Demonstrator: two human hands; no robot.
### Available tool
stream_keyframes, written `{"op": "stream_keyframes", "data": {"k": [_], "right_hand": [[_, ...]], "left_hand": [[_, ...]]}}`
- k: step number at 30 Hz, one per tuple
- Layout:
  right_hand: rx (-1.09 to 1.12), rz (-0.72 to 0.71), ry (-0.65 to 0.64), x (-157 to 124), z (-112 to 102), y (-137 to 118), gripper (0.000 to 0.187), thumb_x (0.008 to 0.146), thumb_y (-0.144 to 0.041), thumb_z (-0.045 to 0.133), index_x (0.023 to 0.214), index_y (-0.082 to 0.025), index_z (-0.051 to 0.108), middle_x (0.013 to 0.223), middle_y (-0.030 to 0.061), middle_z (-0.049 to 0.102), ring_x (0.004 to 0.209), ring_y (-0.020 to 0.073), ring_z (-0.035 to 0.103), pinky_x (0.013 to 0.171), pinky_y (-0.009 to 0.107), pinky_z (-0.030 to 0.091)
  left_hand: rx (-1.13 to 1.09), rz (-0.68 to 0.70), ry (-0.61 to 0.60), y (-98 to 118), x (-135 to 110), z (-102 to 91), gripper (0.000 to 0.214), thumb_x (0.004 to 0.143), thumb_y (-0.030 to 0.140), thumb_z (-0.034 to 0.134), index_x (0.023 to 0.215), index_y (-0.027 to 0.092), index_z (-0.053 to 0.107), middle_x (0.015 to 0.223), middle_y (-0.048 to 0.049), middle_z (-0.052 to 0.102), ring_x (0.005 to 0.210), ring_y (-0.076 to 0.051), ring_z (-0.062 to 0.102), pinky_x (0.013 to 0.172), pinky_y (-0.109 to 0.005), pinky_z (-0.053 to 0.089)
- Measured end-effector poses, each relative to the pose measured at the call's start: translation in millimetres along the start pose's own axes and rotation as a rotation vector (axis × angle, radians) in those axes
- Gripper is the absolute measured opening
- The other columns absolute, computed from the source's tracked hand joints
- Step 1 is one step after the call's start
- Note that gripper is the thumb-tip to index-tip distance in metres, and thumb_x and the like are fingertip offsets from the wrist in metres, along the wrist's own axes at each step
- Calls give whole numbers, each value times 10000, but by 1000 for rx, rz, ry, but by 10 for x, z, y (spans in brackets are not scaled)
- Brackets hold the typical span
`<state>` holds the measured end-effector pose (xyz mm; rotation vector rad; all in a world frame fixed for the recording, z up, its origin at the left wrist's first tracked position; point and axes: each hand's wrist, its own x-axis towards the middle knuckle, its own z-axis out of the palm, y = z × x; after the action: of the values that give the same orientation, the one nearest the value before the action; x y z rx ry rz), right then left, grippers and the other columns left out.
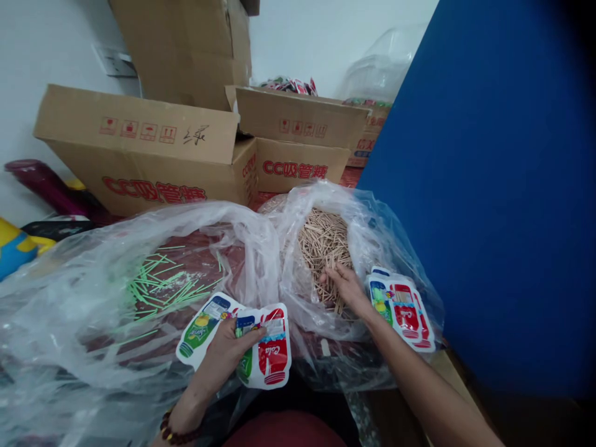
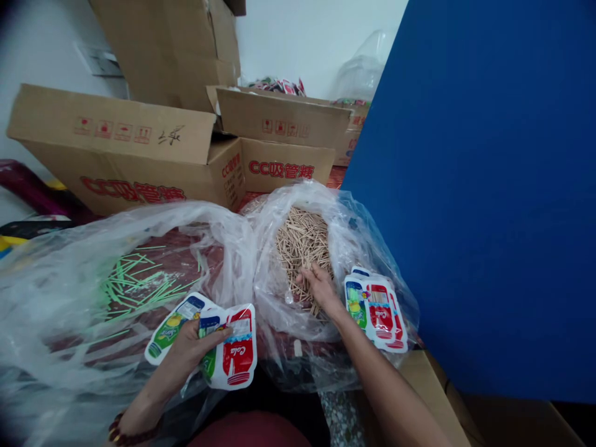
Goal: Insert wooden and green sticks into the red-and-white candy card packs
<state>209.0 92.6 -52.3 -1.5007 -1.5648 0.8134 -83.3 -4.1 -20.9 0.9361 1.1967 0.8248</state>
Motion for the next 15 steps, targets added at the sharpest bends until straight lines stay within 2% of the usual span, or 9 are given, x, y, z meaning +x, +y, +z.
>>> {"op": "stream_keyframes", "data": {"k": [3, 6, 10, 15], "right_hand": [[123, -3, 32, -104, 125, -43, 350, 897, -490, 394, 825, -207, 587, 784, 27, 655, 720, 182, 587, 720, 312, 458], [233, 1, 46, -248, 234, -62, 269, 854, -465, 489, 846, -216, 592, 877, 26, 667, 834, 190, 590, 802, 313, 446], [286, 8, 2, -375, 300, -41, 253, 825, -438, 538, 931, -218, 602, 834, 11, 675, 835, 193, 589, 830, 323, 431], [276, 47, -21, -347, 271, -38, 291, 833, -452, 524, 842, -190, 650, 880, 39, 700, 818, 197, 597, 799, 320, 435]], "left_hand": [[-1, -7, 1, 0, -10, 18, 233, 717, 371, 711, 738, 142, 672, 707, -48, 736, 618, -209, 666, 591, -266, 498], [-4, -1, -15, 21, -21, 47, 241, 716, 379, 709, 726, 140, 677, 693, -44, 734, 604, -206, 663, 590, -267, 503], [5, -37, -19, 56, -31, 89, 258, 698, 390, 718, 725, 137, 673, 687, -43, 731, 602, -207, 663, 587, -265, 502], [20, -21, 7, 50, -29, 108, 254, 701, 383, 717, 696, 138, 649, 663, -42, 721, 572, -192, 650, 549, -245, 479]]}}
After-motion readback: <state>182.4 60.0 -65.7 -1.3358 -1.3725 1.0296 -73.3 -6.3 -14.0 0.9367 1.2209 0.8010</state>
